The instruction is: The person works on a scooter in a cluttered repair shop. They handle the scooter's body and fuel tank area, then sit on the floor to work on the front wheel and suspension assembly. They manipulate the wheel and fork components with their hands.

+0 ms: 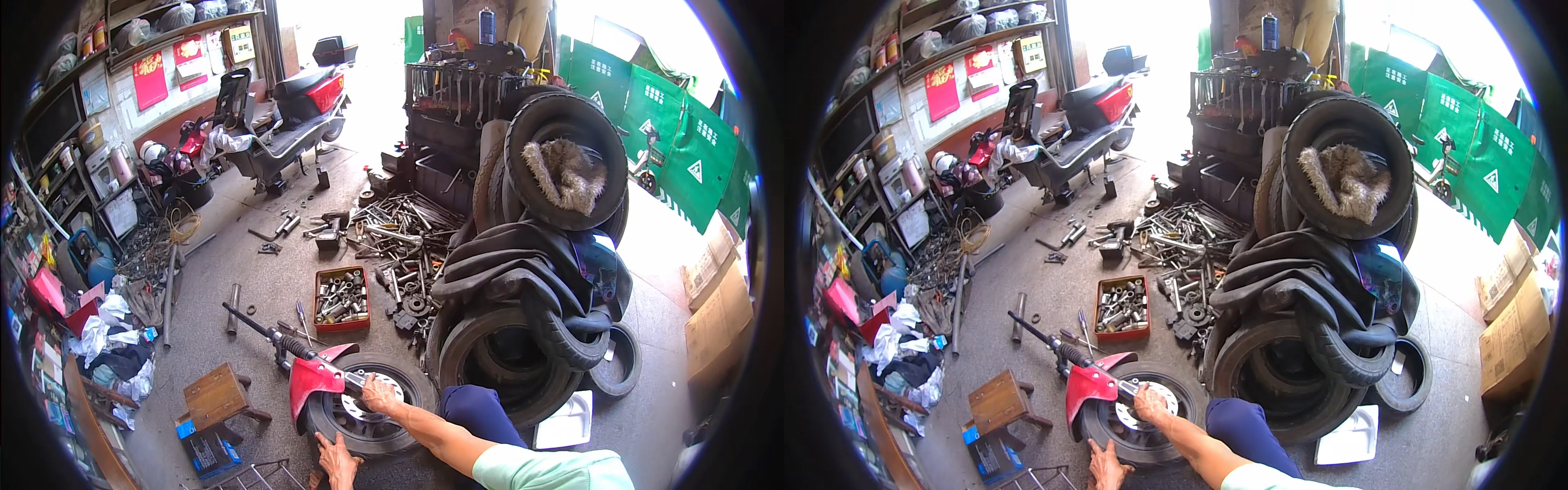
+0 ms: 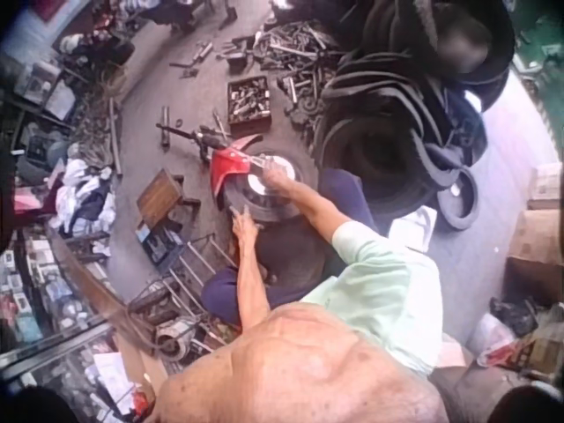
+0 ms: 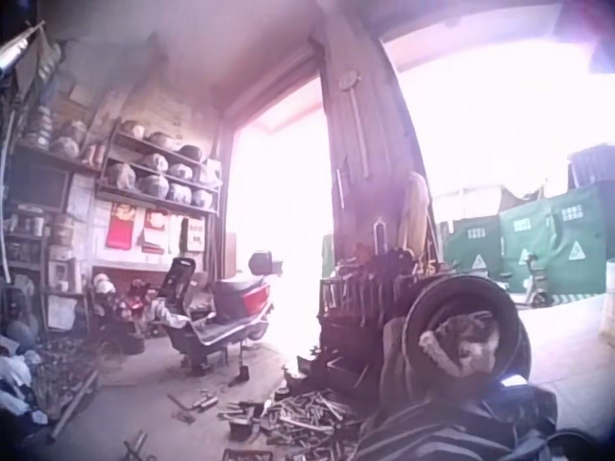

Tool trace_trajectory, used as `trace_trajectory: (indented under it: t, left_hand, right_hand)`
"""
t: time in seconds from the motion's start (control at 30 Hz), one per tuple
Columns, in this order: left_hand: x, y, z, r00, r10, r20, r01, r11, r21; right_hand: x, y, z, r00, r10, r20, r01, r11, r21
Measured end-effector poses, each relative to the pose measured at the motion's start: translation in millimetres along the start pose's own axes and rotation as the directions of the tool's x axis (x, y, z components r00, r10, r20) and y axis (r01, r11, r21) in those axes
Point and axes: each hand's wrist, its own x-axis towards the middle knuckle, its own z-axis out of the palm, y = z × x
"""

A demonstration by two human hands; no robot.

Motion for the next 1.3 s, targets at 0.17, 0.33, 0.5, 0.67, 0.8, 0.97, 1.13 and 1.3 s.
trace_trajectory:
  t: [0.17, 0.33, 0.5, 0.67, 0.8, 0.97, 1.13, 1.3]
  left_hand:
    - [-2, -9, -12, 0.994, -0.054, 0.099, 0.070, 0.985, -0.158]
    - [-2, 1, -24, 0.979, -0.097, 0.177, 0.109, 0.992, -0.061]
    - [-1, 6, -23, 0.974, -0.146, 0.170, 0.164, 0.982, -0.096]
    - [-3, 6, -21, 0.980, -0.151, 0.129, 0.167, 0.978, -0.123]
    - [-3, 8, -23, 0.976, -0.166, 0.144, 0.186, 0.973, -0.139]
    - [-2, 10, -24, 0.968, -0.187, 0.164, 0.209, 0.969, -0.128]
    - [-2, 11, -27, 0.963, -0.200, 0.180, 0.226, 0.965, -0.134]
    - [-2, 11, -24, 0.963, -0.208, 0.175, 0.231, 0.965, -0.125]
  right_hand:
    - [-1, -10, -19, 0.980, 0.058, 0.190, -0.081, 0.989, 0.120]
    - [8, -13, -17, 0.944, 0.125, 0.305, -0.132, 0.991, 0.002]
    - [13, -11, -19, 0.948, 0.101, 0.301, -0.072, 0.992, -0.107]
    - [11, -10, -16, 0.965, 0.082, 0.248, -0.046, 0.988, -0.149]
    - [13, -9, -17, 0.959, 0.094, 0.269, -0.063, 0.991, -0.119]
    - [11, -9, -23, 0.945, 0.056, 0.322, -0.027, 0.995, -0.096]
    - [12, -5, -19, 0.952, 0.041, 0.304, -0.018, 0.997, -0.078]
    - [12, -7, -18, 0.949, 0.046, 0.310, -0.026, 0.997, -0.067]
